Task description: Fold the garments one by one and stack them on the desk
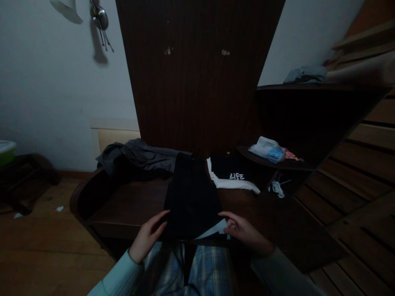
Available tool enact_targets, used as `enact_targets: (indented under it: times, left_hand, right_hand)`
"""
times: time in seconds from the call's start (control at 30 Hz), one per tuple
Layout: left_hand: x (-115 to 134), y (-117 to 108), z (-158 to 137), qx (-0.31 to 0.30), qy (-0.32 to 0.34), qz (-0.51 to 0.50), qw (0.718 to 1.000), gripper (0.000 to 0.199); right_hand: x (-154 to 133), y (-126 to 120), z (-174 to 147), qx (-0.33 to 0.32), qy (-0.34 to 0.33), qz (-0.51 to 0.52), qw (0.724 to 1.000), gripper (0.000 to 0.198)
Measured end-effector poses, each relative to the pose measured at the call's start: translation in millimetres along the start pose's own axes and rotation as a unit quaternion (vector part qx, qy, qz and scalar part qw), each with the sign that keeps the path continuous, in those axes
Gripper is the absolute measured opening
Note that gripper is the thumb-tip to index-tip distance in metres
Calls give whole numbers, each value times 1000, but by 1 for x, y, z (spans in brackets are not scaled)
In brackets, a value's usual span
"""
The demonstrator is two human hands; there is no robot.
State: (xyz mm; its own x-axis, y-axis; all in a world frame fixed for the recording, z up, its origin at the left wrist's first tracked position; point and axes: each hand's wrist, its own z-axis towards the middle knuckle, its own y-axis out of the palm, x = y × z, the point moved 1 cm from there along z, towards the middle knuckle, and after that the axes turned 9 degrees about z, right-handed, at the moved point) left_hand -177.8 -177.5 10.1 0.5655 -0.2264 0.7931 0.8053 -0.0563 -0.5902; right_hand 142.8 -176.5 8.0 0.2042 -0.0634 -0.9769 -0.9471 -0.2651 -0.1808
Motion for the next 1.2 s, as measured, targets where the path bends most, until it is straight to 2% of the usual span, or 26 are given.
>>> enact_targets:
  times: [0.07,0.13,0.27,0.37,0.43,0.53,0.67,0.73,0.83,0.9,0.97,1.03,1.2]
  left_hand:
    - [3,-5,17,-24,-3,-16,1000,50]
    - [4,-7,40,-29,-11,-46,998,57]
    - [0,-3,86,-38,-45,-121,991,64]
    - [-6,4,107,-33,-50,-143,988,58]
    - [-9,9,113,-10,-28,-141,990,49]
    - [-12,11,115,17,3,-66,998,40]
    - [-2,-1,106,55,54,139,987,41]
    - [13,-8,96,3,117,202,972,39]
    - [40,-8,80,-160,229,250,927,40]
    - [56,-1,76,-227,268,274,895,41]
    - [65,13,81,-228,268,308,884,42]
    - [65,29,94,-190,253,340,886,43]
    - [43,56,124,-129,236,336,903,51]
  right_hand:
    - [-10,-8,13,3,2,13,1000,50]
    - [-18,-13,33,33,-8,35,999,48]
    - [-17,-11,72,88,-40,26,995,40]
    - [-7,-8,88,151,-100,-35,983,33]
    - [-1,-9,90,196,-164,-89,963,31]
    - [3,-14,86,202,-205,-167,943,33]
    - [-6,-17,73,210,-234,-256,914,34]
    - [-15,-13,66,180,-254,-298,902,36]
    - [-23,1,61,53,-237,-360,901,46]
    - [-23,10,61,-22,-201,-386,900,51]
    - [-21,16,63,-60,-175,-395,900,53]
    - [-20,17,66,-72,-168,-390,903,53]
    - [-32,2,82,-101,-146,-323,929,50]
